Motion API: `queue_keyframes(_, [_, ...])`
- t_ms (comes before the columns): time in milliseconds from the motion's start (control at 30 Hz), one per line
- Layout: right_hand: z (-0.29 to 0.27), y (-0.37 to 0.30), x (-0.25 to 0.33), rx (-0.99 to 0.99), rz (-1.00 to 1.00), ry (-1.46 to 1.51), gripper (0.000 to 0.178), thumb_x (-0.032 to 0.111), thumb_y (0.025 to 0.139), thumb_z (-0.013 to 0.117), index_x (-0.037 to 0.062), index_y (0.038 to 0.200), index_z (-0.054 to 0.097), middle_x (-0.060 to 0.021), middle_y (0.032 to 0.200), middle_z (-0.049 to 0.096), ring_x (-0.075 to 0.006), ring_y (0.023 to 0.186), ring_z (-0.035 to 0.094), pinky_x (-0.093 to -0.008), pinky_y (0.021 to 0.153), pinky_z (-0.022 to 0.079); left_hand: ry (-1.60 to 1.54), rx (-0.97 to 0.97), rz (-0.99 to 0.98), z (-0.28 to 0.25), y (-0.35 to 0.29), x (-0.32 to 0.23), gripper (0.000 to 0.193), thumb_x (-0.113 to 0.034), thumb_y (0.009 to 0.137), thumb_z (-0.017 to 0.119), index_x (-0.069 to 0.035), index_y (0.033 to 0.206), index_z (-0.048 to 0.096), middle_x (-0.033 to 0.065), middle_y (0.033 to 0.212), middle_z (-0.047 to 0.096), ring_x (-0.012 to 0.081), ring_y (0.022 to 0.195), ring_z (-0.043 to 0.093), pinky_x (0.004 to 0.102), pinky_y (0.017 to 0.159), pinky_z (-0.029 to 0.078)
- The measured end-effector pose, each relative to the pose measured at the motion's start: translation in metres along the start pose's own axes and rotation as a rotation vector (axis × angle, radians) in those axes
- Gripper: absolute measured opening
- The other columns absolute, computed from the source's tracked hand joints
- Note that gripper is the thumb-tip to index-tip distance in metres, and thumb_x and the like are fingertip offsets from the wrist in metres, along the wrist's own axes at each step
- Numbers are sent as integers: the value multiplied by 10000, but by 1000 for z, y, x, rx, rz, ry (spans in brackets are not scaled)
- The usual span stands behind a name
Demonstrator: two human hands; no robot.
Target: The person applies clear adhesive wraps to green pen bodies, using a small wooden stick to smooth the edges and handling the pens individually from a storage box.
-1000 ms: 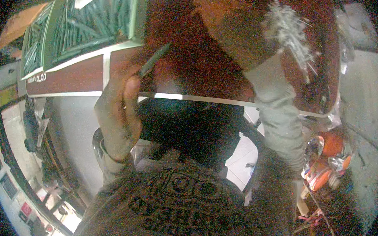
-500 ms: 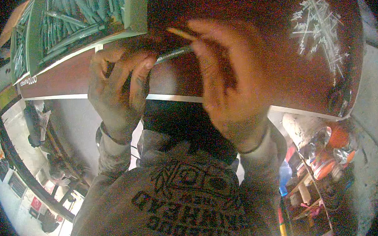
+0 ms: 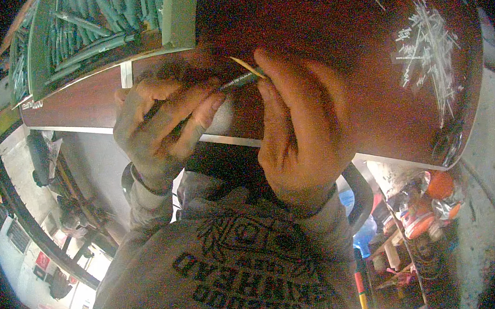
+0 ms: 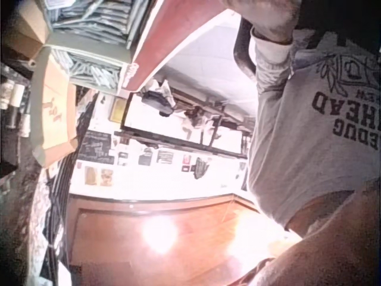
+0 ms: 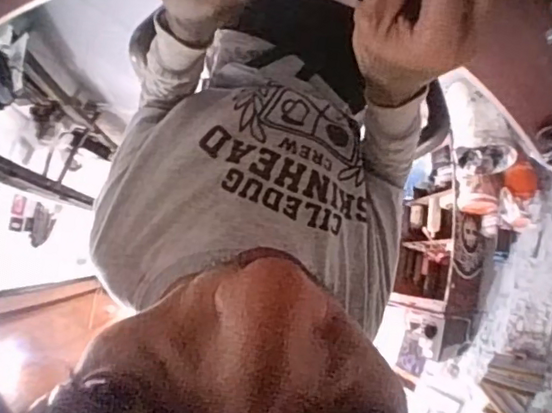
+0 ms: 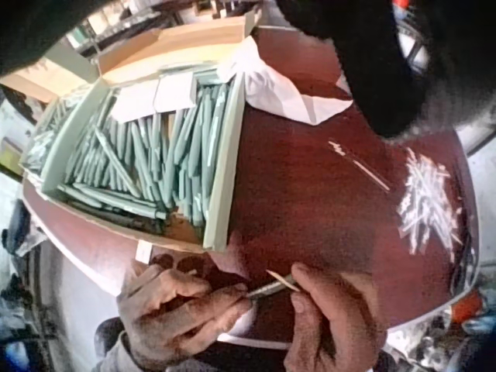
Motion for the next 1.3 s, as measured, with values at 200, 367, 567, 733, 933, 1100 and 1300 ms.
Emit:
queue_keyframes(200, [-4, -4, 7, 76, 55, 69, 109, -3, 933, 604, -26, 1022, 662, -148, 1015, 662, -237, 906, 616, -336, 841, 490, -62, 5, -22, 1, 3, 0, 285, -136, 631, 882, -160, 895, 779, 10, 880, 682, 185, 789, 652, 305, 660, 429])
queue_keyframes(367, [-11, -9, -3, -82, 157, 277, 115, -3, 937, 593, -44, 1044, 594, -146, 967, 632, -193, 917, 596, -312, 810, 481, -45, -18, 3, 1, 4, 0, 305, -188, 625, 882, -192, 909, 772, -28, 852, 651, 150, 728, 618, 303, 651, 383])
queue_keyframes(567, [-16, -20, -10, -231, 430, 686, 96, -20, 912, 596, -30, 977, 526, -182, 823, 618, -206, 628, 635, -273, 522, 512, -66, -97, 40, 9, -2, 7, 311, -285, 630, 875, -234, 918, 767, -86, 817, 606, 84, 637, 537, 289, 644, 302])
queue_keyframes(733, [-10, -19, -13, -29, 232, 588, 189, -112, 863, 630, -23, 989, 519, -182, 813, 639, -237, 718, 670, -303, 620, 567, -86, -85, 28, 9, 2, 5, 313, -278, 626, 878, -230, 915, 768, -83, 809, 605, 85, 635, 537, 290, 636, 296])
queue_keyframes(933, [-10, -10, -2, 134, 72, 98, 229, -76, 837, 697, -35, 1059, 658, -153, 929, 690, -200, 806, 668, -286, 723, 532, -88, -75, 13, 9, 0, 7, 293, -283, 642, 871, -232, 910, 764, -84, 807, 608, 82, 632, 538, 288, 628, 296])
queue_keyframes(1100, [-2, -10, 5, 46, -7, 96, 168, -59, 799, 716, -11, 960, 703, -134, 842, 692, -201, 678, 621, -283, 616, 494, -81, -99, 30, 10, 0, 7, 276, -287, 651, 866, -240, 902, 760, -85, 802, 605, 76, 624, 539, 286, 617, 298])
queue_keyframes(1300, [4, -11, -1, 24, -73, 105, 169, -74, 786, 698, -16, 944, 690, -137, 812, 678, -219, 663, 626, -294, 604, 502, -56, -74, 43, 8, 3, 5, 284, -291, 645, 867, -241, 905, 763, -91, 800, 599, 76, 612, 537, 281, 608, 296])
Point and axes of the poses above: each hand's wrist, its own y-axis towards the middle knuckle, its own z-axis out of the palm, x = y × z, the point moved 4 cm from there along y, towards the middle knuckle
